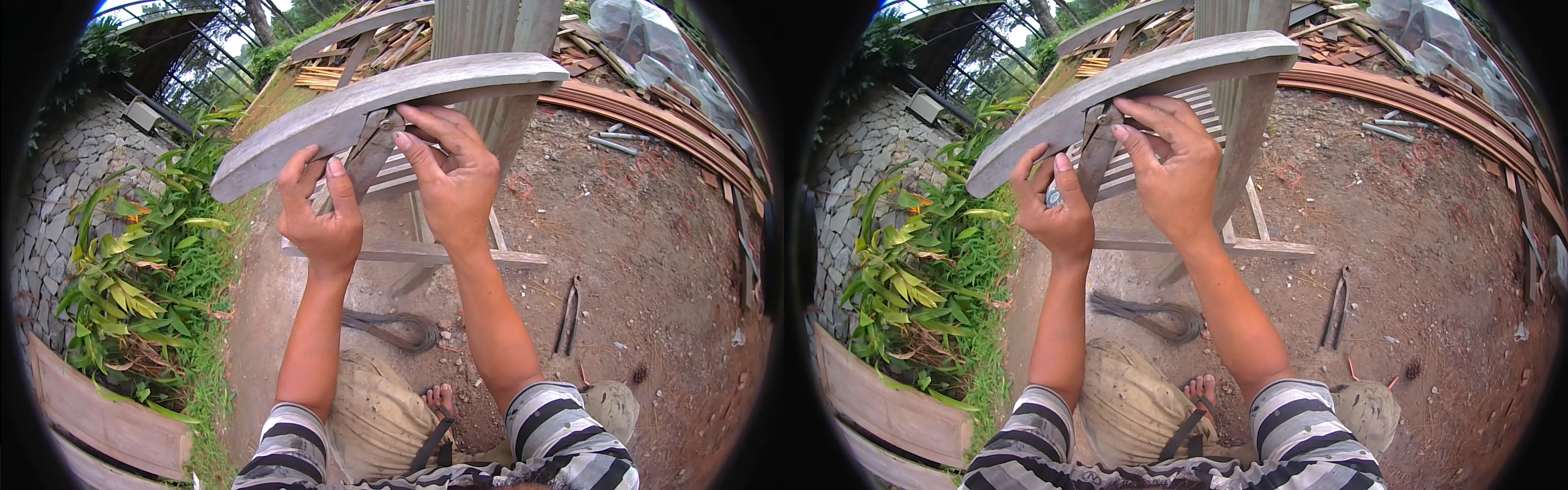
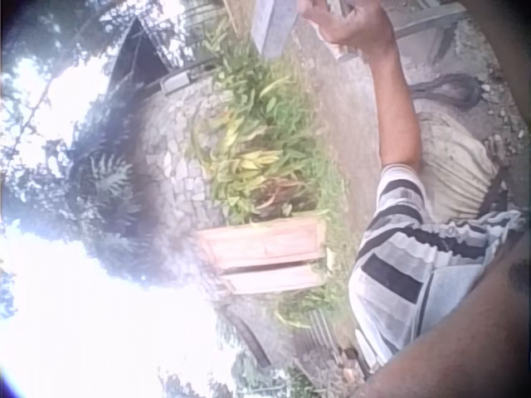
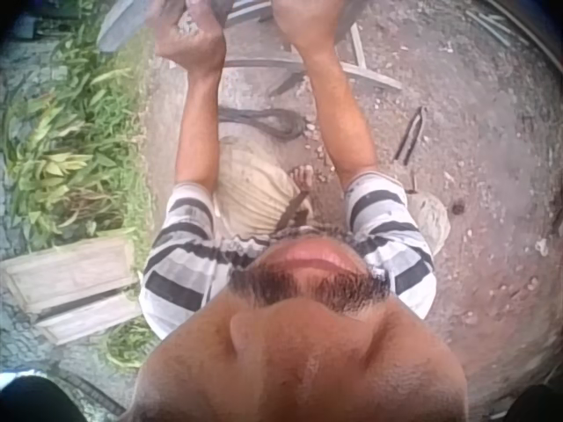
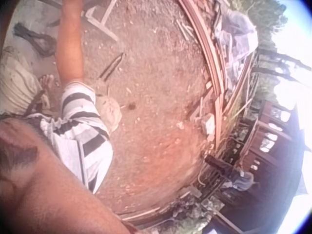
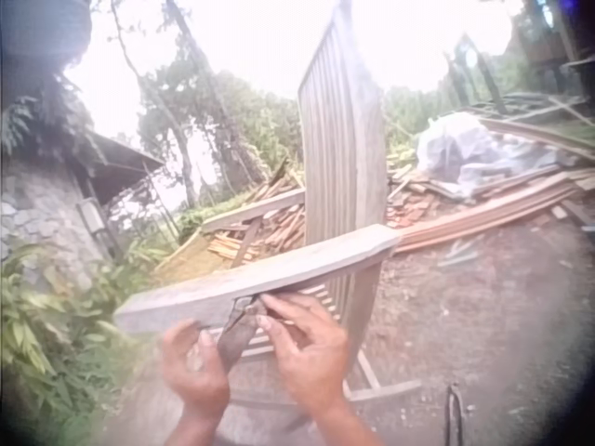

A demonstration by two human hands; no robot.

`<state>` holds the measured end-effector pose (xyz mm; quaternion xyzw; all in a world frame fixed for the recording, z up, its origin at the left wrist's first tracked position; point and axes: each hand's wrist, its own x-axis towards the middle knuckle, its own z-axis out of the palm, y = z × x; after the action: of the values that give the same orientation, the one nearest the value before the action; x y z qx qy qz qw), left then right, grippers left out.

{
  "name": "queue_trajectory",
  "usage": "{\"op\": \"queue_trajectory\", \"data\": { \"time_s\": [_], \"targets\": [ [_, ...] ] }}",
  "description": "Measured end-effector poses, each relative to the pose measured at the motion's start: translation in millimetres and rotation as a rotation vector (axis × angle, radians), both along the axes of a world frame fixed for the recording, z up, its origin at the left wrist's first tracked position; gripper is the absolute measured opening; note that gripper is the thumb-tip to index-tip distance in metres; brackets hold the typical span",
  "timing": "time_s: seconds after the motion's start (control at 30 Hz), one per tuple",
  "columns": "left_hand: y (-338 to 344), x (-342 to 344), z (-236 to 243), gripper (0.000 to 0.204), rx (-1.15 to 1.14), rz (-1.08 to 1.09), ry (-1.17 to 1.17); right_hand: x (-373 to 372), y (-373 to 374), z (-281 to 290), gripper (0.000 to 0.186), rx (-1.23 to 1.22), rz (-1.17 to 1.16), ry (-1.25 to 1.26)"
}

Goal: The person is repairing a wooden chair by removing a nail with pliers, inserting a wooden dowel, and applying glue to secure the joint.

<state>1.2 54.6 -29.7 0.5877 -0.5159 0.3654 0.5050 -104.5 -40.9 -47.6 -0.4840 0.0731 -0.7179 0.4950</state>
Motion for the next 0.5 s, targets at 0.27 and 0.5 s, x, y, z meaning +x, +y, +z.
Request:
{"op": "queue_trajectory", "data": {
  "time_s": [0.27,0.5],
  "targets": [
    [9,5,-4,0.018,0.013,-0.032,-0.046,0,3,0,0.027,0.045,0.039,-0.01],
    [-2,-9,42,0.047,0.078,0.151,-0.405,4,8,-2,0.028,0.106,0.073,-0.008]
  ]
}}
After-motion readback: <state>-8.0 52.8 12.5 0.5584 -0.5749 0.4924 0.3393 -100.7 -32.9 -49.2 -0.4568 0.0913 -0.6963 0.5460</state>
